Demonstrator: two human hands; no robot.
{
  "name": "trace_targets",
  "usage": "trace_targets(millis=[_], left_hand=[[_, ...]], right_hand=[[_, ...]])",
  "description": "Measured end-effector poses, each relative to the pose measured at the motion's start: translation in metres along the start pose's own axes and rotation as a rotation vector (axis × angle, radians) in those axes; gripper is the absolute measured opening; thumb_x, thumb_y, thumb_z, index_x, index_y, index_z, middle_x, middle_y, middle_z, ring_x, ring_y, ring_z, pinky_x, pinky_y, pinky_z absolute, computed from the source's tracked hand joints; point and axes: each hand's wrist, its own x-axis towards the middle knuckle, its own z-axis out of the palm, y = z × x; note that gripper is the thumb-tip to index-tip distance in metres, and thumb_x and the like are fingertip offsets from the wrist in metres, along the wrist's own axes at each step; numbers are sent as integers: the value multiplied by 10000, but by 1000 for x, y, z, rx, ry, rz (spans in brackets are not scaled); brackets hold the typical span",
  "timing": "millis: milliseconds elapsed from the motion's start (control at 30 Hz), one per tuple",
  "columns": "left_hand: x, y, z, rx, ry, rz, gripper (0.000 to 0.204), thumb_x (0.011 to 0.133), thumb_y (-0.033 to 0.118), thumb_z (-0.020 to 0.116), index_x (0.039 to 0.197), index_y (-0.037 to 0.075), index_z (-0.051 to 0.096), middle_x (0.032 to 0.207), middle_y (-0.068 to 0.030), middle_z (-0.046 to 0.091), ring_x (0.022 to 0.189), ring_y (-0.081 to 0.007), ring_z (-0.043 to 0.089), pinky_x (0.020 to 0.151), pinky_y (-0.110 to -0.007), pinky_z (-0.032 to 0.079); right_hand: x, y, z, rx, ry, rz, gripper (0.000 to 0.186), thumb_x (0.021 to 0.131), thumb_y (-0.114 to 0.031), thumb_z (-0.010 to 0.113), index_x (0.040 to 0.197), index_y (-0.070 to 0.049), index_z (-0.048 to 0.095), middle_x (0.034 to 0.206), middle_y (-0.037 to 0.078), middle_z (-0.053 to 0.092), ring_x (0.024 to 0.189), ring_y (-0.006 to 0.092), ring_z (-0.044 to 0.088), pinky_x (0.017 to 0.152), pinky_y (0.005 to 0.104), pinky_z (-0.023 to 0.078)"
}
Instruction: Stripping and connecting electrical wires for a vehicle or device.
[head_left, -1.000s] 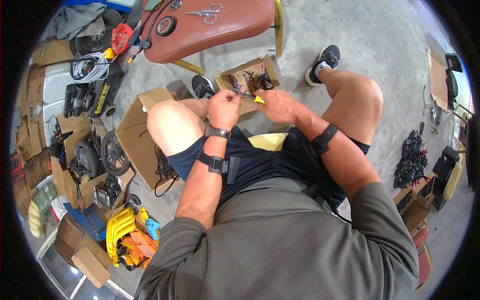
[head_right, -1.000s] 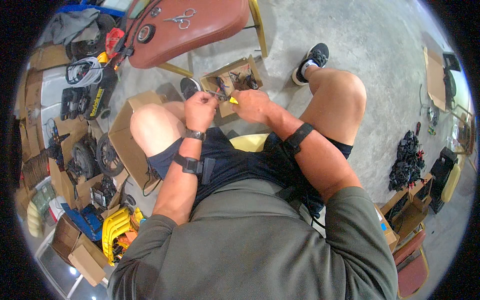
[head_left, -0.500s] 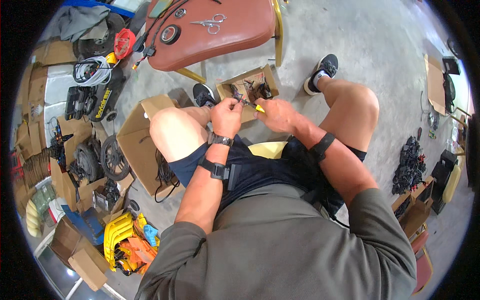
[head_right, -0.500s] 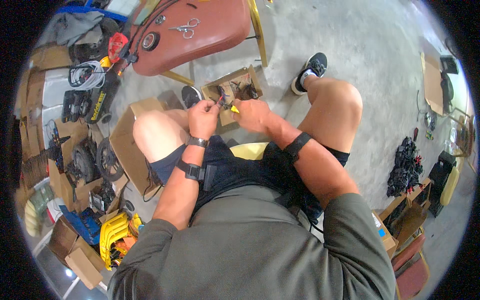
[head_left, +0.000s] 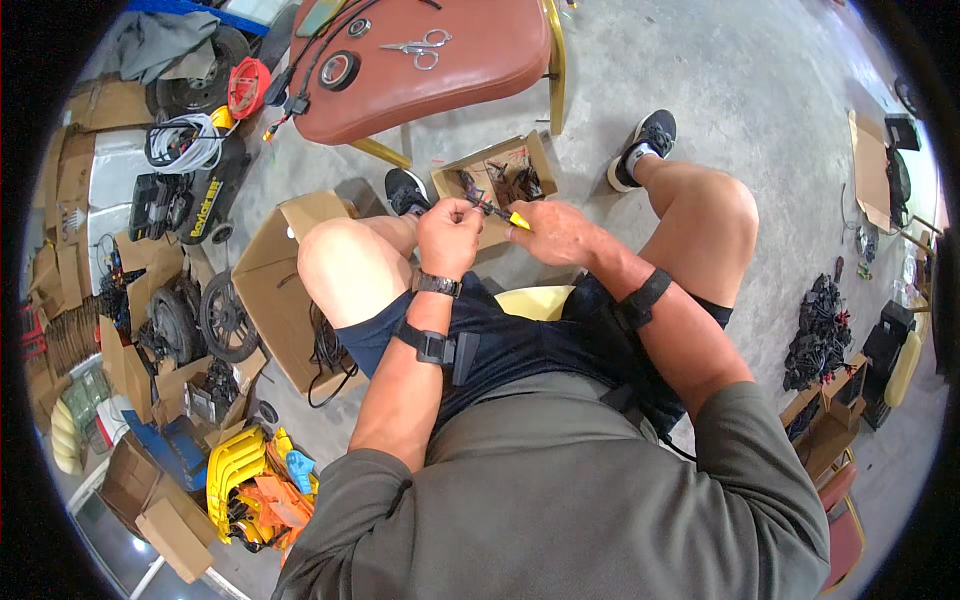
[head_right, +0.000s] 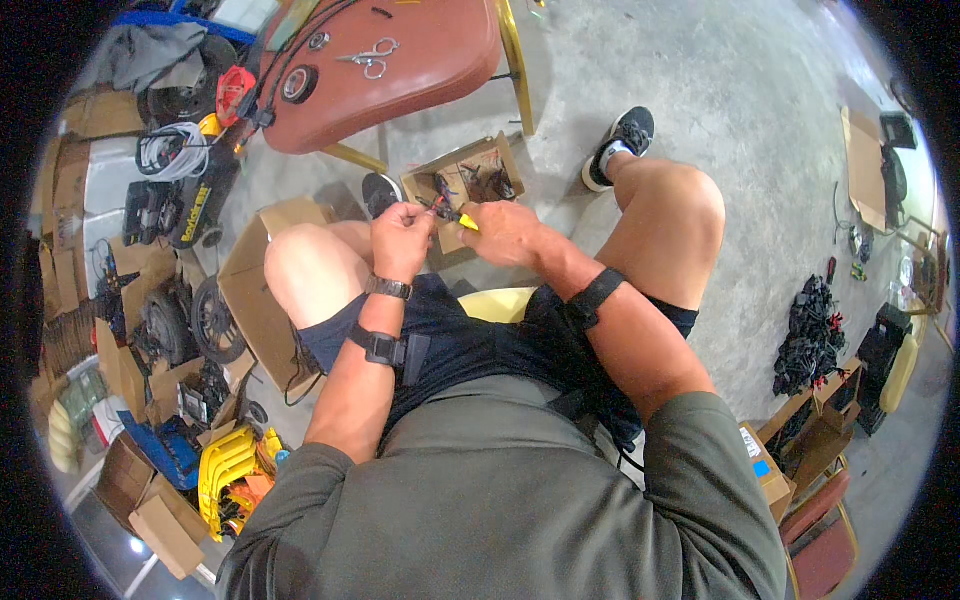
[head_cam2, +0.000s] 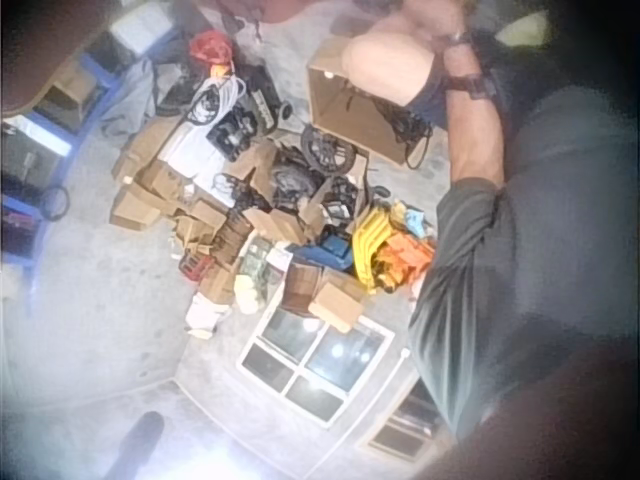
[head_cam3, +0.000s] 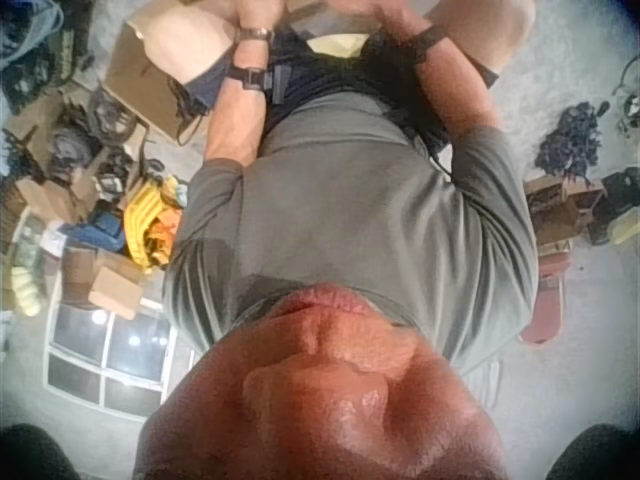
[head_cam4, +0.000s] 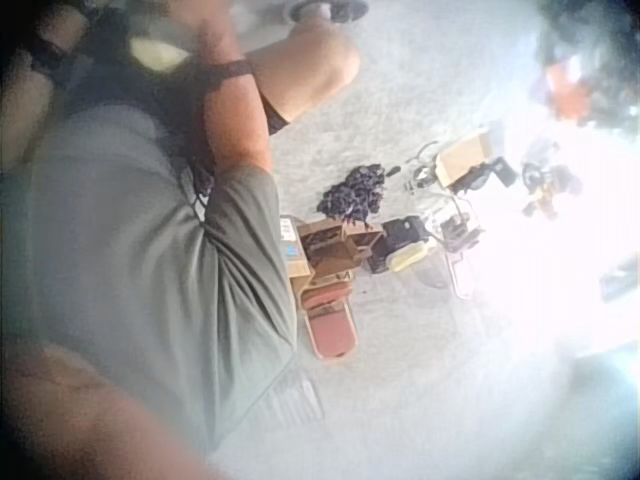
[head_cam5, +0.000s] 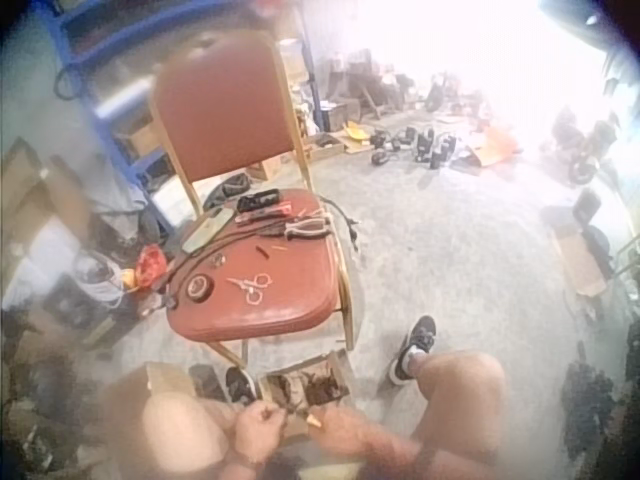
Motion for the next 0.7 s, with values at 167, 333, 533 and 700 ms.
trace_targets(millis=[167, 333, 533, 700], left_hand=[[-2, 3, 1, 135, -12, 115, 122, 817, 104, 665, 823, -15, 639, 665, -48, 651, 546, -76, 571, 490, -244, 462], [-4, 2, 2, 232, 77, 276, 96, 767, 102, 682, 780, 10, 661, 621, -89, 642, 556, -109, 589, 539, -280, 465], [-4, 5, 2, 297, 35, 260, 129, 784, 106, 678, 828, -15, 670, 684, -60, 662, 611, -78, 576, 573, -255, 470], [1, -5, 2, 284, 64, 264, 101, 761, 119, 672, 779, 20, 670, 626, -102, 645, 552, -134, 600, 544, -290, 468]], right_hand=[[3, 10, 4, 61, -13, -38, 403, 865, -312, 564, 1138, -16, 575, 962, 268, 634, 961, 422, 594, 832, 477, 456], [4, 7, -2, 91, -31, -49, 366, 848, -297, 548, 980, 40, 601, 937, 277, 631, 946, 439, 589, 837, 480, 453], [4, 7, -4, 78, -56, -32, 401, 858, -318, 528, 977, 58, 607, 960, 288, 626, 955, 442, 587, 847, 477, 448], [2, 2, -8, 94, -90, -11, 418, 875, -336, 517, 982, 57, 608, 981, 294, 621, 969, 444, 581, 852, 483, 441]])
